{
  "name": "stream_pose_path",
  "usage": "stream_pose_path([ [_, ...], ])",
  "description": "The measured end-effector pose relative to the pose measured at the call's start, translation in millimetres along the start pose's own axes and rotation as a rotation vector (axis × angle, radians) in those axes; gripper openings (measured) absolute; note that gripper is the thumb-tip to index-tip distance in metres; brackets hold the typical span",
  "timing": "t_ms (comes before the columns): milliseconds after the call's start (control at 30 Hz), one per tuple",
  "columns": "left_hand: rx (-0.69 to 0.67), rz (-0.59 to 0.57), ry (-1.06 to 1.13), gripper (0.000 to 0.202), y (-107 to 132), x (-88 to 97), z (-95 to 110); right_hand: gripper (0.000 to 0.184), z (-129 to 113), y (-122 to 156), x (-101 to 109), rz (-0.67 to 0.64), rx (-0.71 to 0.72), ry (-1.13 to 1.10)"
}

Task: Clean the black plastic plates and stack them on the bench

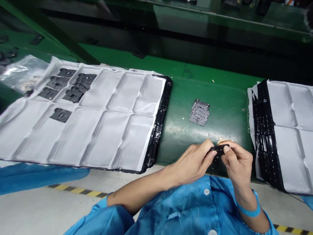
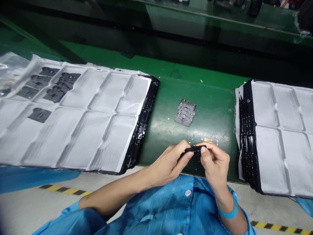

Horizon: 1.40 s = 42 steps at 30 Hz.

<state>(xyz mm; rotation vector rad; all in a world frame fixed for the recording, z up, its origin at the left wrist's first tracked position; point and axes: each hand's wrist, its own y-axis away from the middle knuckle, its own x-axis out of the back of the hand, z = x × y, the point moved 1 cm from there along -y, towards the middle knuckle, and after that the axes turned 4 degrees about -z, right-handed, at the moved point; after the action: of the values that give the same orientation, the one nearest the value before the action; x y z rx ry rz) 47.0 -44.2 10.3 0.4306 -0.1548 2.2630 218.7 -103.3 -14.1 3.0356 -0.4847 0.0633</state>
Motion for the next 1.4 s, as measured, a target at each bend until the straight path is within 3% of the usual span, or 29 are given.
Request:
stream_pose_path([
  [333, 0.011, -0.017, -0.087, 0.020, -0.8, 0.5, -1.6, 0.015, -0.5, 0.3, 7.2, -0.073, 0.030, 0.027],
  [567, 0.006, -0.027, -0.187, 0.018, -1.8, -0.3, -1.7, 0.018, 1.3, -3.9, 5.8, -0.036, 0.069, 0.059],
  [800, 0.004, -0.011, -0.160, 0.019, -3.8, 2.1, -5.0, 0.019, 8.9, 0.9, 8.4, -0.047, 0.028, 0.044],
  [1000, -0.004, 0.013, -0.133, 0.021, -7.7, 4.0, -7.1, 0.022, 6.0, -1.5, 14.4, -0.188, 0.002, -0.034],
  [1167, 0.005, 0.018, -0.127, 0.020, -7.8, 3.3, -9.0, 0.019, 10.4, -3.8, 11.0, -0.113, -0.054, 0.005],
  [1300, 0.015, 0.024, -0.113, 0.019, -7.9, 2.2, -10.9, 0.015, 12.5, -3.2, 11.0, -0.115, -0.019, 0.040],
  [1400, 0.016, 0.028, -0.097, 0.019, -9.9, 1.6, -13.1, 0.022, 11.1, -3.7, 15.0, -0.182, 0.020, 0.036],
])
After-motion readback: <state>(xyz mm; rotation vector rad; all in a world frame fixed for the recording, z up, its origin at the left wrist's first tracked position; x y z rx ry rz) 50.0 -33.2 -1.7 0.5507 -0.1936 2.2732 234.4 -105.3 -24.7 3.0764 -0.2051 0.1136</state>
